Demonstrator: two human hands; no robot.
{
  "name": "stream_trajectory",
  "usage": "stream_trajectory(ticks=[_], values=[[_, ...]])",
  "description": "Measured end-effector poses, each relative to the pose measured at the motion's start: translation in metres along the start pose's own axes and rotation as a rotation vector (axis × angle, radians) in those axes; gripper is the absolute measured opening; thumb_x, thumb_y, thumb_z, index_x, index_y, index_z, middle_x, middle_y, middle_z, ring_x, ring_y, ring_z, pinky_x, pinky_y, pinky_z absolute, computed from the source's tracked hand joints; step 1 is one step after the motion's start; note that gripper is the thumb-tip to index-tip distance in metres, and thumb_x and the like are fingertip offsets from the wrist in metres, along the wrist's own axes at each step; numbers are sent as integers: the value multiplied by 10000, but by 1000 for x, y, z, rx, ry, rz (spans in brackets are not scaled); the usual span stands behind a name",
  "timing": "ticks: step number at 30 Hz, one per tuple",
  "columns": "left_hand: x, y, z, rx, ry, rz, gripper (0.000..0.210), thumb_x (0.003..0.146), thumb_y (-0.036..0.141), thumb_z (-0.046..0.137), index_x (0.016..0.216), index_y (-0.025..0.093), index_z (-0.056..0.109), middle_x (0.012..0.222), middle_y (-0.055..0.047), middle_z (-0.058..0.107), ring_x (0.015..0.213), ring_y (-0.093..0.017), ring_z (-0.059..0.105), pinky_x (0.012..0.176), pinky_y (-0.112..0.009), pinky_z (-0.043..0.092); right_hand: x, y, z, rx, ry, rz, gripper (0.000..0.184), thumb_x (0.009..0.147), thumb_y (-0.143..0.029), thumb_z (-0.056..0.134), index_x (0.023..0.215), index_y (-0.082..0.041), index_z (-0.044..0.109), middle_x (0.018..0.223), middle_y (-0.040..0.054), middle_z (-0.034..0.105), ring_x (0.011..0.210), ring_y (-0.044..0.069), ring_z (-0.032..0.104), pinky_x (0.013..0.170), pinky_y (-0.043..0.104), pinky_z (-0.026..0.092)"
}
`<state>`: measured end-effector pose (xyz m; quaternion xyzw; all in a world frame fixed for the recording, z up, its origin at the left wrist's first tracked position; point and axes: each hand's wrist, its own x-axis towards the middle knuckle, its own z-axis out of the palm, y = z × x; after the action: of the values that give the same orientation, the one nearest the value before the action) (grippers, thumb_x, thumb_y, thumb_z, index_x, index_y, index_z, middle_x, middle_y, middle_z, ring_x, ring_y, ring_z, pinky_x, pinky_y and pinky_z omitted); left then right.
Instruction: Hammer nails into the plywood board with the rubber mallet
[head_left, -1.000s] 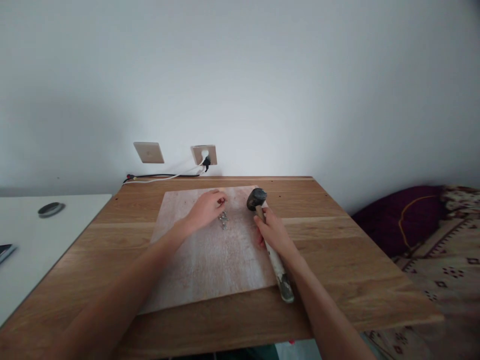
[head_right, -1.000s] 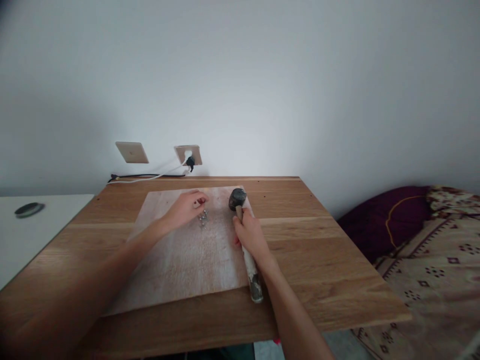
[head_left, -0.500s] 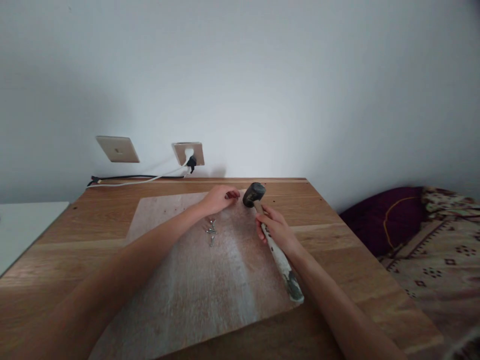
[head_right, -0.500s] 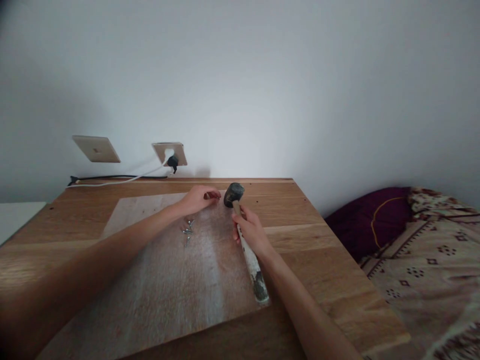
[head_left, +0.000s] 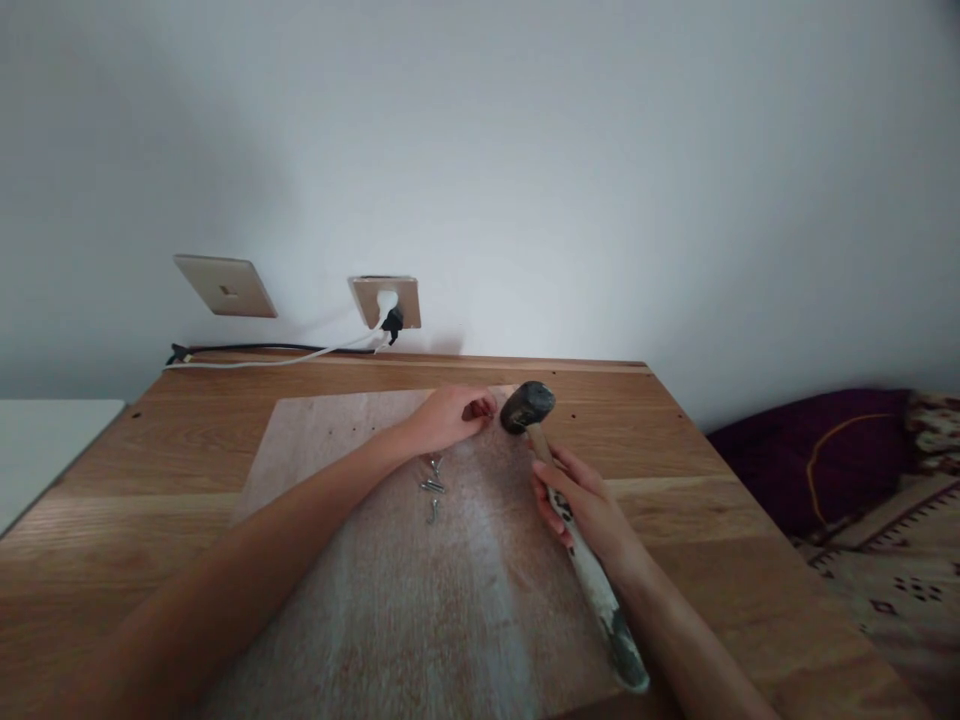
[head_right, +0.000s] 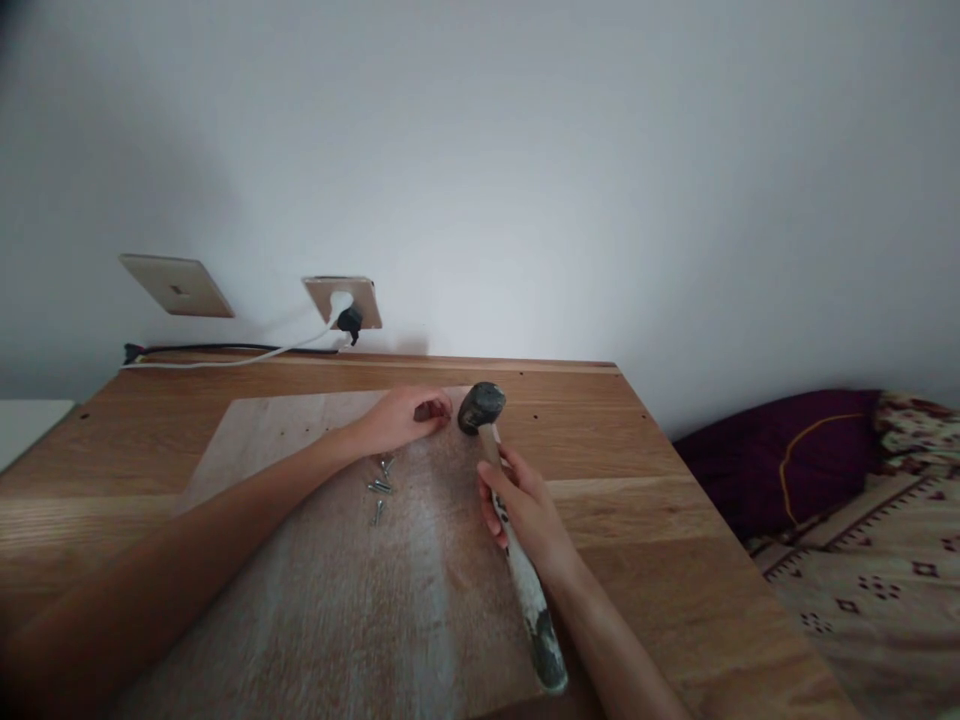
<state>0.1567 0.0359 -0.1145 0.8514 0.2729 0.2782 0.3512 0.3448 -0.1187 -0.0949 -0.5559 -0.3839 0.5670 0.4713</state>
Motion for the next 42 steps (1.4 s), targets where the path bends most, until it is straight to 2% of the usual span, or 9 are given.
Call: stream_trajectory(ticks=[7, 11, 16, 20, 24, 27, 29, 35, 42], values=[[1, 0, 0, 46, 4, 15, 69, 841, 128, 720, 888, 178, 717, 855, -20, 753, 801, -178, 700, 756, -287, 519, -12, -7, 17, 43, 51, -62, 385, 784, -453, 773, 1035, -221, 596, 653, -64, 600, 338, 71, 437, 287, 205, 324], [0, -2, 1, -21, 13, -32, 182, 843, 125, 728, 1017, 175, 704, 868, -22, 773, 771, -167, 715, 748, -279, 541, -13, -12, 27, 147, 33, -16, 454, 815, -464, 775, 1165, -247, 581, 672, -75, 592, 329, 59, 383, 279, 205, 291], [-1, -4, 1, -91, 6, -26, 271, 850, 110, 722, 1108, 164, 657, 924, -42, 794, 818, -173, 747, 768, -281, 562, -8, -8, 31, 232, -5, -67, 397, 784, -486, 783, 1046, -241, 613, 724, -66, 604, 312, 29, 325, 246, 188, 235], [-1, -1, 0, -95, -10, -35, 312, 839, 100, 723, 1135, 162, 647, 955, -51, 793, 840, -176, 745, 780, -285, 559, -8, -5, 33, 223, 8, -86, 359, 807, -495, 764, 1001, -226, 625, 731, -57, 600, 314, 29, 354, 237, 183, 261], [1, 4, -2, 34, 15, -45, 361, 785, 106, 763, 1127, 167, 664, 981, -46, 777, 868, -200, 724, 789, -304, 544, -12, -2, 35, 198, -9, -34, 460, 829, -507, 750, 1182, -246, 612, 709, -77, 590, 312, 54, 412, 231, 185, 325], [1, 4, -3, 58, 22, -61, 359, 784, 121, 768, 1125, 167, 667, 958, -38, 772, 845, -201, 720, 782, -306, 539, -13, -1, 36, 205, -26, 17, 543, 852, -511, 726, 1306, -262, 564, 671, -96, 568, 297, 61, 395, 224, 187, 339], [1, 2, -2, 41, 17, -62, 373, 788, 109, 755, 1144, 169, 661, 949, -31, 775, 833, -195, 723, 779, -301, 541, -14, 0, 37, 216, -34, 15, 513, 852, -499, 726, 1277, -260, 568, 651, -104, 549, 292, 56, 373, 222, 180, 330], [-1, -3, -1, -14, 8, -42, 411, 803, 96, 732, 1198, 165, 642, 983, -46, 788, 848, -197, 739, 790, -300, 552, -15, -1, 39, 228, -41, -12, 282, 853, -455, 719, 978, -240, 586, 647, -89, 556, 291, 41, 363, 222, 160, 316], [0, -3, 0, -27, 5, -58, 469, 784, 88, 734, 1237, 162, 635, 984, -52, 797, 862, -214, 752, 792, -309, 555, -16, 3, 39, 212, -59, -17, 332, 849, -491, 732, 856, -225, 533, 605, -97, 549, 285, 38, 372, 220, 145, 328]])
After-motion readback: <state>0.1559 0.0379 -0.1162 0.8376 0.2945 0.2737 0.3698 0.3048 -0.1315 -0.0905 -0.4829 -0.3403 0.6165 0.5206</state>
